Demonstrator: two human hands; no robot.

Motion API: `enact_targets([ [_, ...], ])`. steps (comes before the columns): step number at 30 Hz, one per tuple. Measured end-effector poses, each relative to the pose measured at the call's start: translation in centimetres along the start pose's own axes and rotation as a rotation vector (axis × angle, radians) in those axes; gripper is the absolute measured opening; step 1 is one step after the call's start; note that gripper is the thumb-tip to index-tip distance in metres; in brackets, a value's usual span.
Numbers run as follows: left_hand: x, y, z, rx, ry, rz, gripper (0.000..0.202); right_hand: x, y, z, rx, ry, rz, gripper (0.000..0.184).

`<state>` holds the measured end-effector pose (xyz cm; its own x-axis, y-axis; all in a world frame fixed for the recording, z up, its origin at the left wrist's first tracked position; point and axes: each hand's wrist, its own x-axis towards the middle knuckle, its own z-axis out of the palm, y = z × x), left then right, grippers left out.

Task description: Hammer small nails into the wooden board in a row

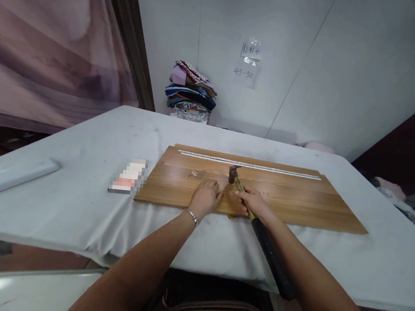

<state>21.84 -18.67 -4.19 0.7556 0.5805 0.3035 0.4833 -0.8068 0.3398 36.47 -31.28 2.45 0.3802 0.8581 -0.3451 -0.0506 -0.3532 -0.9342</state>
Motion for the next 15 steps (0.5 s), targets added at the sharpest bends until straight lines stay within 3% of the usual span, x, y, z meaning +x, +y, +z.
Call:
enact_targets([
  [7,-0.03,0.37,-0.4,0.008,-0.019,-0.015,0.021,0.05,0.64,0.09,0.044,-0.028,-0.044,0.04],
  [15,-0.08,0.46,-0.52,0.004,-0.026,-0.006,0.022,-0.35,0.1,0.0,0.019,-0.009,-0.031,0.036],
])
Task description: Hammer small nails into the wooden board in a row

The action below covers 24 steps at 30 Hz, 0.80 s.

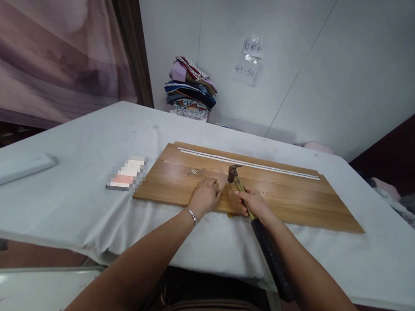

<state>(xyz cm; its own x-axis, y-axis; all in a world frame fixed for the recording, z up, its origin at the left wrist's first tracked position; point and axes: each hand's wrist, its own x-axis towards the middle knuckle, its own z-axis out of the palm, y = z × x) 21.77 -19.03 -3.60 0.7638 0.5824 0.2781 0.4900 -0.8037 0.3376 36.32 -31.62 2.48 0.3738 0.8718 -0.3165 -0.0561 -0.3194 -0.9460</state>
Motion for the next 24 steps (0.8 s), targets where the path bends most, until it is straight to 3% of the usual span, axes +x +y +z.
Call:
enact_targets([
  [24,-0.06,0.18,-0.3,0.007,-0.004,-0.01,0.023,0.2,0.64,-0.04,0.017,-0.057,-0.014,0.041],
])
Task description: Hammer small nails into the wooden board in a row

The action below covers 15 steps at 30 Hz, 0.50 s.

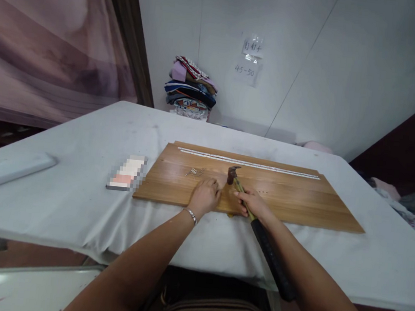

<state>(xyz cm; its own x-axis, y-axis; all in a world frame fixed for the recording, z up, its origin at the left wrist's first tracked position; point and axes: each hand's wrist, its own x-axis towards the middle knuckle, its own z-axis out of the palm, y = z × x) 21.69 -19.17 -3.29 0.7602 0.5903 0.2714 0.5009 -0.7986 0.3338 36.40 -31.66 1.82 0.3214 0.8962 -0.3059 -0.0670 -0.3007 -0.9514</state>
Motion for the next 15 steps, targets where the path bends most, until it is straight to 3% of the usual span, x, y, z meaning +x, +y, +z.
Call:
enact_targets([
  [15,-0.12,0.11,-0.02,0.001,0.006,-0.016,0.023,-0.03,-0.4,-0.21,-0.018,0.035,0.027,0.04],
])
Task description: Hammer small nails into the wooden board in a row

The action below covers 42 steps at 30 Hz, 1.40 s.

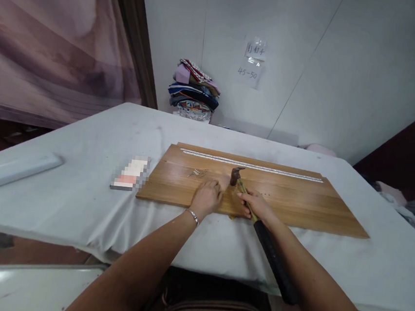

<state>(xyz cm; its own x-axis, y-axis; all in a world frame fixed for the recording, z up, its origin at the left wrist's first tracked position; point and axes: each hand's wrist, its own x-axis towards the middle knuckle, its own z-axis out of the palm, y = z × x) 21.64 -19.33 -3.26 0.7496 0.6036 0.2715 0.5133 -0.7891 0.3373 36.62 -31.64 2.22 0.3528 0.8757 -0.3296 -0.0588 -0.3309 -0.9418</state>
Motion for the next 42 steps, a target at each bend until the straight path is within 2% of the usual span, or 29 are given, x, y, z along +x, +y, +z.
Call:
enact_targets([
  [9,0.0,0.3,-0.7,0.029,-0.033,0.001,0.027,-0.6,-0.6,0.0,0.027,0.041,-0.017,0.04],
  [21,0.0,0.3,-0.6,0.013,-0.032,-0.014,0.025,-0.3,0.0,0.1,0.032,-0.023,-0.025,0.041],
  [29,0.1,0.3,-0.6,0.049,-0.065,-0.01,0.027,0.1,-0.2,0.1,0.014,-0.013,-0.01,0.038],
  [36,0.0,0.3,-0.5,0.039,-0.044,-0.012,0.026,0.2,0.4,0.1,0.015,-0.031,-0.03,0.038],
  [42,0.0,0.3,-0.7,0.038,-0.051,-0.009,0.026,-0.1,0.0,0.2,0.032,-0.013,-0.032,0.039],
])
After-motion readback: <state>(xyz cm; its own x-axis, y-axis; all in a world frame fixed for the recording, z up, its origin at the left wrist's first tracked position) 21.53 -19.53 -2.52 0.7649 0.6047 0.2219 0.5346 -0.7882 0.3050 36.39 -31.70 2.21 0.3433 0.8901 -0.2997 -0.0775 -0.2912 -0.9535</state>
